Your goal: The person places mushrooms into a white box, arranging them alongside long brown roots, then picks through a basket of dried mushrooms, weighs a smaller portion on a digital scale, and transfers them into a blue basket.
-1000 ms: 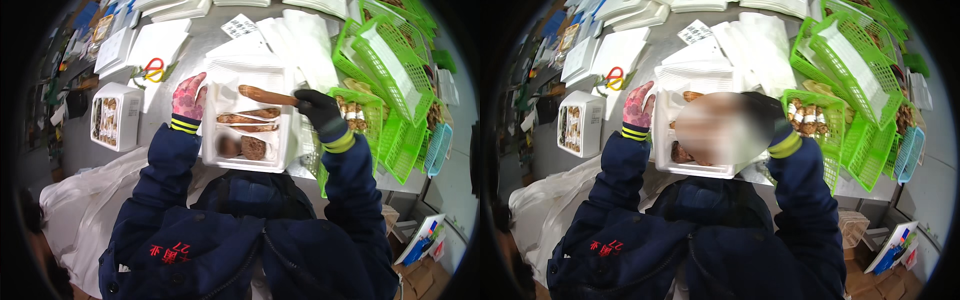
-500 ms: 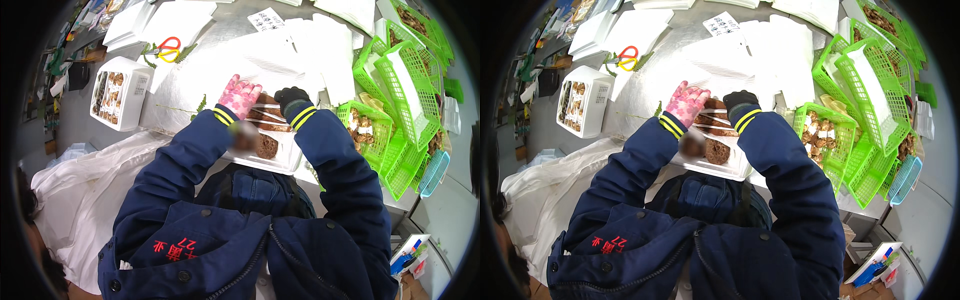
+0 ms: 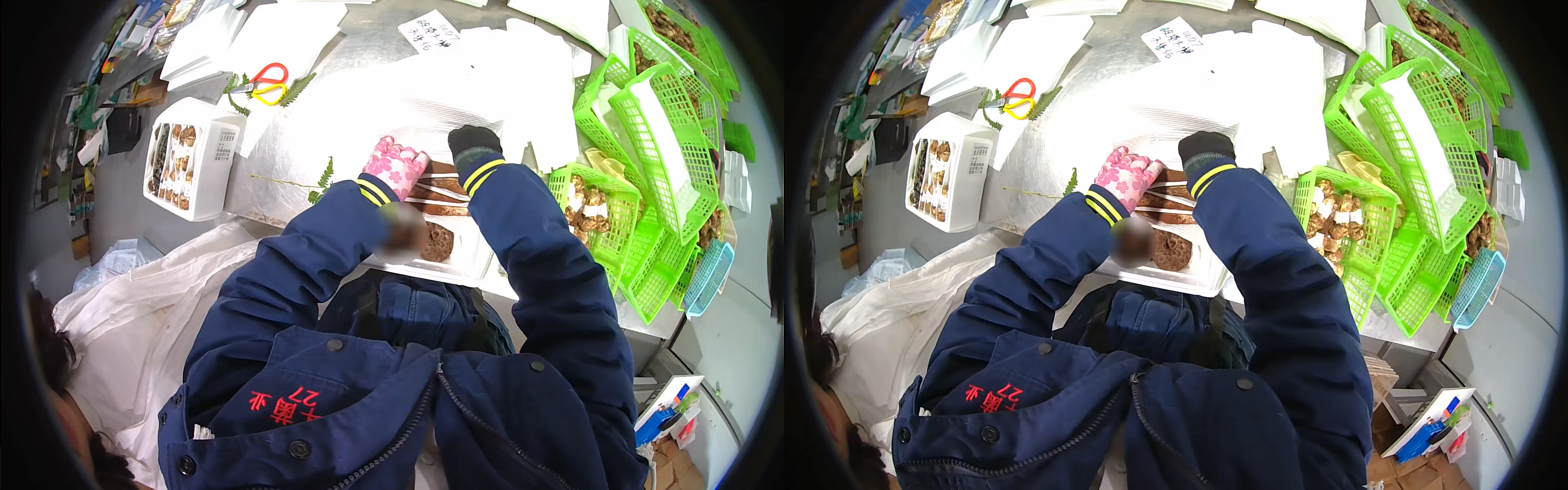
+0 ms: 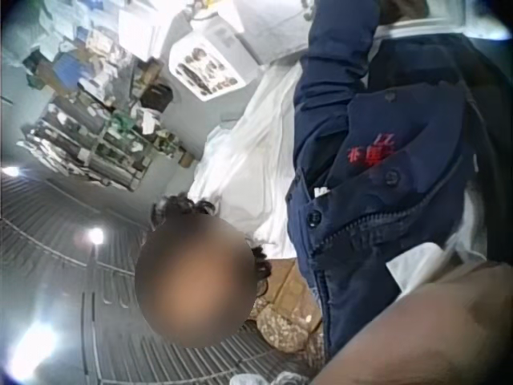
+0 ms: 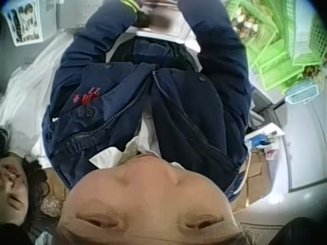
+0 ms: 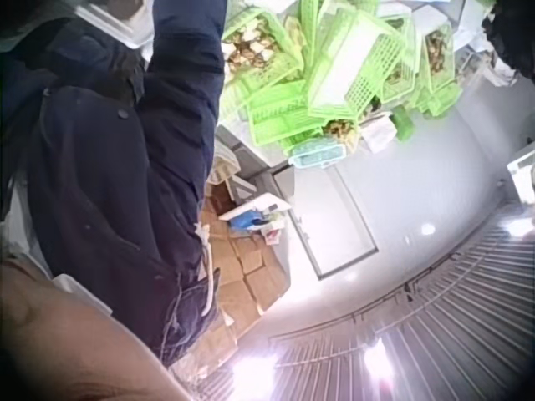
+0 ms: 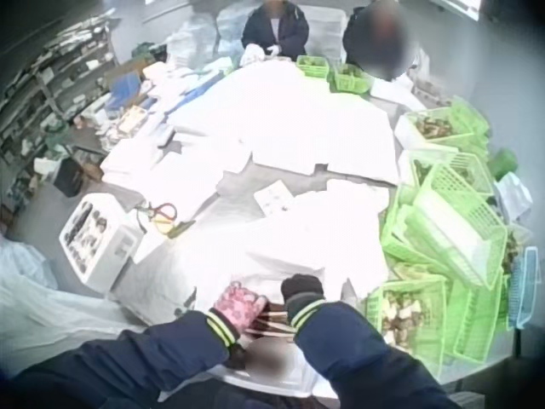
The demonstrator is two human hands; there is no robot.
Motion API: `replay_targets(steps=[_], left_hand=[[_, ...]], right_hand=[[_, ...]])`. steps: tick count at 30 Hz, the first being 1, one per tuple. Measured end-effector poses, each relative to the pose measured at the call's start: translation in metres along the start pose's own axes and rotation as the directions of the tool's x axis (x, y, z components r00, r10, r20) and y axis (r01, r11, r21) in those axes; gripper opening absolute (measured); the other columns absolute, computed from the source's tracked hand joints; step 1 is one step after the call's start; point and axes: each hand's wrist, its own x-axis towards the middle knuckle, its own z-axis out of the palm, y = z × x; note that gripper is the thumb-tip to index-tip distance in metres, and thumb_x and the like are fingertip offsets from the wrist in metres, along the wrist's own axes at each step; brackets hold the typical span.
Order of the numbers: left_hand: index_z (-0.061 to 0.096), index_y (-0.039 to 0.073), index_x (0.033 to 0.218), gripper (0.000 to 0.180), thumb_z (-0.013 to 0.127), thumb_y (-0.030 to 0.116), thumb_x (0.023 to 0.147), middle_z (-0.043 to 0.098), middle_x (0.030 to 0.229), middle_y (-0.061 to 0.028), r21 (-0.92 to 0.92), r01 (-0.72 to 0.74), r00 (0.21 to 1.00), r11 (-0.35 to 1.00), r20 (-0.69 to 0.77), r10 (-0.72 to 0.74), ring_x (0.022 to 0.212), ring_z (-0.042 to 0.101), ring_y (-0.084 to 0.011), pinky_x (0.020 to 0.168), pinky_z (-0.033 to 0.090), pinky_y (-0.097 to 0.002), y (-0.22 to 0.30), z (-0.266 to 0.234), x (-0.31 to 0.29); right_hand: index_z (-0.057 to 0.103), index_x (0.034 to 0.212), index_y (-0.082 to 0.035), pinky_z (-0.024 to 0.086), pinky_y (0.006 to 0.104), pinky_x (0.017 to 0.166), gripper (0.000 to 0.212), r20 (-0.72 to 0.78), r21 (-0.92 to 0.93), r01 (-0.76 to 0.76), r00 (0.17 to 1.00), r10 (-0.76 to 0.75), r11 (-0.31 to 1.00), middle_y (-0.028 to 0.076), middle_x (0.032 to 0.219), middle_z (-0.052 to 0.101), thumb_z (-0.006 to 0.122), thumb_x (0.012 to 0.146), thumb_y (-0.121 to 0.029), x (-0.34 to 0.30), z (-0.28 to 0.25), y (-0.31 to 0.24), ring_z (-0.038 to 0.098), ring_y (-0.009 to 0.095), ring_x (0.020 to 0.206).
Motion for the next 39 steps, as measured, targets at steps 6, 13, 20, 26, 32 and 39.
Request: replay_targets(steps=[6, 13, 20, 26, 32, 39], left_hand=[[0.052, 0.013, 0.112, 0.032, 0.047, 0.011, 0.08, 0.058, 0.102, -0.0054, -0.039, -0.003, 1.0, 0.999, -0.026, 0.002, 0.095, 0.056, -0.0224, 0.085, 0.042, -0.0363, -0.015, -0.003, 0.015], [0.059, 0.018, 0.101, 0.023, 0.05, 0.016, 0.08, 0.06, 0.092, -0.0021, 0.103, -0.048, 0.999, 0.994, 0.03, 0.045, 0.091, 0.057, -0.0198, 0.082, 0.041, -0.0366, -0.03, -0.008, 0.041], [0.061, 0.019, 0.101, 0.023, 0.045, 0.019, 0.083, 0.062, 0.089, -0.0024, 0.076, -0.068, 0.979, 0.995, 0.198, 0.052, 0.09, 0.058, -0.0201, 0.084, 0.04, -0.0382, -0.029, -0.014, 0.046], [0.062, 0.018, 0.098, 0.022, 0.046, 0.018, 0.083, 0.062, 0.09, -0.0033, 0.162, -0.093, 0.994, 0.982, -0.048, 0.102, 0.089, 0.059, -0.0205, 0.084, 0.04, -0.0374, -0.034, 0.003, 0.04], [0.062, 0.016, 0.095, 0.02, 0.047, 0.02, 0.082, 0.063, 0.091, -0.0065, -0.041, -0.038, 0.991, 0.998, 0.124, 0.042, 0.089, 0.06, -0.0239, 0.076, 0.046, -0.0387, -0.033, -0.001, 0.054], [0.062, 0.017, 0.092, 0.017, 0.049, 0.02, 0.081, 0.064, 0.082, -0.0038, 0.042, -0.131, 0.985, 0.991, 0.117, 0.125, 0.082, 0.061, -0.0236, 0.075, 0.044, -0.0395, -0.033, -0.014, 0.042]], right_hand=[[0.062, 0.081, -0.011, 0.05, 0.0393, 0.064, 0.01, -0.075, 0.002, 0.046, 0.996, -0.046, 0.999, 0.008, 0.079, 0.063, 0.054, 0.075, -0.012, -0.002, -0.003, 0.0, 0.063, 0.027, 0.079], [0.064, 0.081, -0.016, 0.043, 0.0398, 0.074, 0.011, -0.225, 0.024, 0.096, 0.97, -0.088, 0.995, 0.003, 0.083, 0.061, 0.053, 0.078, -0.015, -0.032, -0.008, -0.002, 0.059, 0.022, 0.085], [0.058, 0.085, -0.014, 0.045, 0.0387, 0.068, 0.011, -0.171, 0.077, 0.108, 0.981, -0.094, 0.991, 0.006, 0.077, 0.062, 0.054, 0.075, -0.013, -0.037, 0.005, -0.001, 0.062, 0.023, 0.074], [0.057, 0.085, -0.014, 0.046, 0.0376, 0.063, 0.01, -0.255, 0.058, 0.133, 0.96, -0.114, 0.989, 0.005, 0.072, 0.061, 0.054, 0.076, -0.012, -0.041, 0.003, -0.001, 0.062, 0.022, 0.071], [0.06, 0.078, -0.014, 0.046, 0.0365, 0.061, 0.007, -0.271, -0.009, 0.145, 0.952, -0.142, 0.989, 0.004, 0.072, 0.061, 0.053, 0.076, -0.012, -0.038, 0.01, -0.001, 0.062, 0.02, 0.07], [0.06, 0.078, -0.015, 0.045, 0.0374, 0.067, 0.008, -0.223, 0.021, 0.103, 0.97, -0.096, 0.994, 0.003, 0.074, 0.06, 0.053, 0.075, -0.013, -0.04, 0.007, -0.003, 0.061, 0.022, 0.074]])
